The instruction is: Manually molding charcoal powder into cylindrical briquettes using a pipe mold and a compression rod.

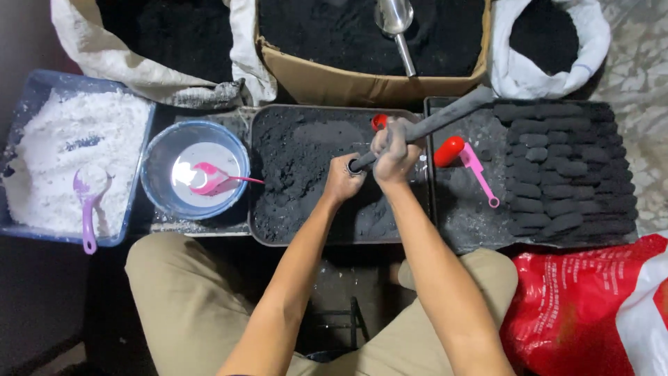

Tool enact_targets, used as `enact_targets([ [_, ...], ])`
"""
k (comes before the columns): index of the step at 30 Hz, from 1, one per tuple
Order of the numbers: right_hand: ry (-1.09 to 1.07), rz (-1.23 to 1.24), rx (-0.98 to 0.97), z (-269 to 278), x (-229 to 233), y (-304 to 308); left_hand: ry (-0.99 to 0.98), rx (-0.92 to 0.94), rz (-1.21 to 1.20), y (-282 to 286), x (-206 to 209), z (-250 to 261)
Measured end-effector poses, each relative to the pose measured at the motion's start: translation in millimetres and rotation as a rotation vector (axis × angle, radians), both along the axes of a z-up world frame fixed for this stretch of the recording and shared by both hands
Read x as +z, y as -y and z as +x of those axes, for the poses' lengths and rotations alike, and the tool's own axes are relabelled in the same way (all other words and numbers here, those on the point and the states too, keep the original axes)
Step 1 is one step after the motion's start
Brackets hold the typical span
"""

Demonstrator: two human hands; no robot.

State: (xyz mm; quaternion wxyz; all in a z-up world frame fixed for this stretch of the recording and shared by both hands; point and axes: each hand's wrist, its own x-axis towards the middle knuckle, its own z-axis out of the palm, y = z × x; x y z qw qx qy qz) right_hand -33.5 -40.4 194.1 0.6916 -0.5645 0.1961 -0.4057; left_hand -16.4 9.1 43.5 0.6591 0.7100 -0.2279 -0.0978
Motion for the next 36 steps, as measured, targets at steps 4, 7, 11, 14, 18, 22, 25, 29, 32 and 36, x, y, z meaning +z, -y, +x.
enact_targets([
  [4,-0.019,-0.086,-0.031,7.6,-27.3,2.8,0.03,0.004,-0.018,8.2,-7.7,6.5],
  [7,-0.048,-0.074,0.052,3.1,-29.7,-2.5,-0.022,-0.001,0.004,4.9,-12.7,2.1],
  [11,-0.093,-0.254,0.189,2.0,-31.8,-4.4,0.018,-0.054,-0.071,1.6,-17.8,8.7],
  [14,-0.096,-0.306,0.26,5.7,-40.5,-3.1,0.03,-0.078,-0.109,-4.1,2.1,10.2],
  [18,-0.021,-0.264,0.296,3.3,-38.3,-4.0,0.01,-0.084,-0.146,-1.3,-9.6,9.7],
  [22,-0.029,-0.346,0.312,6.6,-50.7,-0.8,0.013,-0.103,-0.138,-2.0,-5.3,10.7],
  [25,-0.043,-0.326,0.347,5.0,-51.4,3.7,0.009,-0.112,-0.136,-2.9,1.9,4.4],
  [29,-0.012,-0.316,0.343,4.2,-52.9,0.7,0.028,-0.098,-0.14,-6.5,18.3,8.0],
  [32,-0.022,-0.327,0.33,4.3,-52.2,1.7,0.03,-0.108,-0.136,-9.0,24.0,5.1],
  [36,-0.006,-0.309,0.336,8.4,-36.0,-3.8,0.096,-0.114,-0.113,-8.5,25.1,9.7],
])
